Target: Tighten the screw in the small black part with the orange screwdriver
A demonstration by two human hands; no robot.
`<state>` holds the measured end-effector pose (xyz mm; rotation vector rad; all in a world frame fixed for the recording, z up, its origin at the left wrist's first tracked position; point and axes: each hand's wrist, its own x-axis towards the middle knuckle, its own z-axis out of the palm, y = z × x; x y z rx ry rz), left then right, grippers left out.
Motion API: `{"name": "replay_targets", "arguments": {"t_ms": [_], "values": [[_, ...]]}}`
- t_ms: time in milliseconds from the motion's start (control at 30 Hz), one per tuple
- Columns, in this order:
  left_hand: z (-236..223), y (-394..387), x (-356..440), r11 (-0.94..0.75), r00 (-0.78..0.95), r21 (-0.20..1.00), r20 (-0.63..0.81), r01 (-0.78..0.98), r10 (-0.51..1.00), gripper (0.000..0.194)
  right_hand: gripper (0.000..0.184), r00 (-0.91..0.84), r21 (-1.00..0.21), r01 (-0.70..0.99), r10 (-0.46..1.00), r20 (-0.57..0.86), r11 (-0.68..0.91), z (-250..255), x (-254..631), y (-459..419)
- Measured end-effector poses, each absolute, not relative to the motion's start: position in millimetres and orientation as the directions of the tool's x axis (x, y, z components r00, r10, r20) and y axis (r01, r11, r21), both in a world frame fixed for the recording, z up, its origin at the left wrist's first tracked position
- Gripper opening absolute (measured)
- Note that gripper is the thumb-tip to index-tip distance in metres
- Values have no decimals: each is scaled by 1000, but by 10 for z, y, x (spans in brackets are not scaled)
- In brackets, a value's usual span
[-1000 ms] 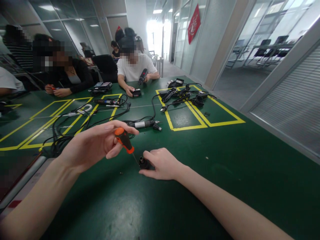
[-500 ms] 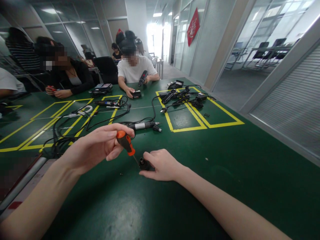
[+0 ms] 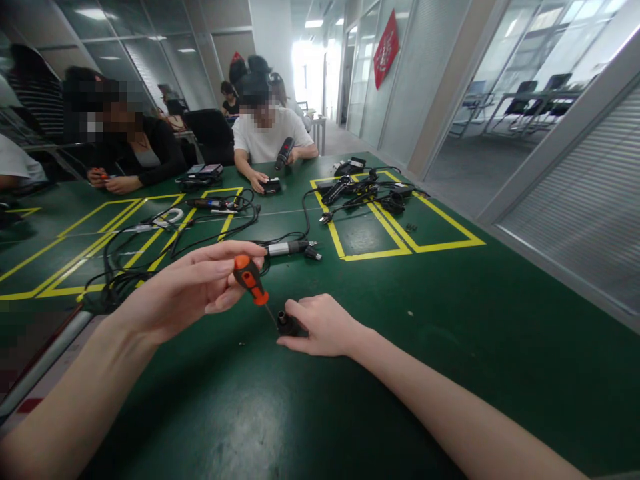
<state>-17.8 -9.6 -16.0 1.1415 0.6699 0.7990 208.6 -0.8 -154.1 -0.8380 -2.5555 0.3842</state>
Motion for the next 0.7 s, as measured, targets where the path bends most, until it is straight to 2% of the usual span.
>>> {"name": "replay_targets", "arguments": {"t_ms": [233, 333, 533, 700], "values": [[-159, -85, -158, 166, 572, 963, -14, -214, 820, 23, 36, -727, -391, 489, 612, 312, 780, -1547, 2091, -5], [-180, -77, -161, 198, 590, 953, -26, -228, 807, 20, 37, -729, -389, 483, 606, 317, 785, -1545, 2097, -2], [-158, -88, -173, 233, 538, 951, -90, -204, 838, 34, 37, -730, -372, 496, 609, 309, 784, -1548, 2093, -5], [-145, -88, -171, 214, 544, 960, -85, -178, 834, 30, 37, -729, -370, 505, 615, 301, 780, -1553, 2089, -5]]}}
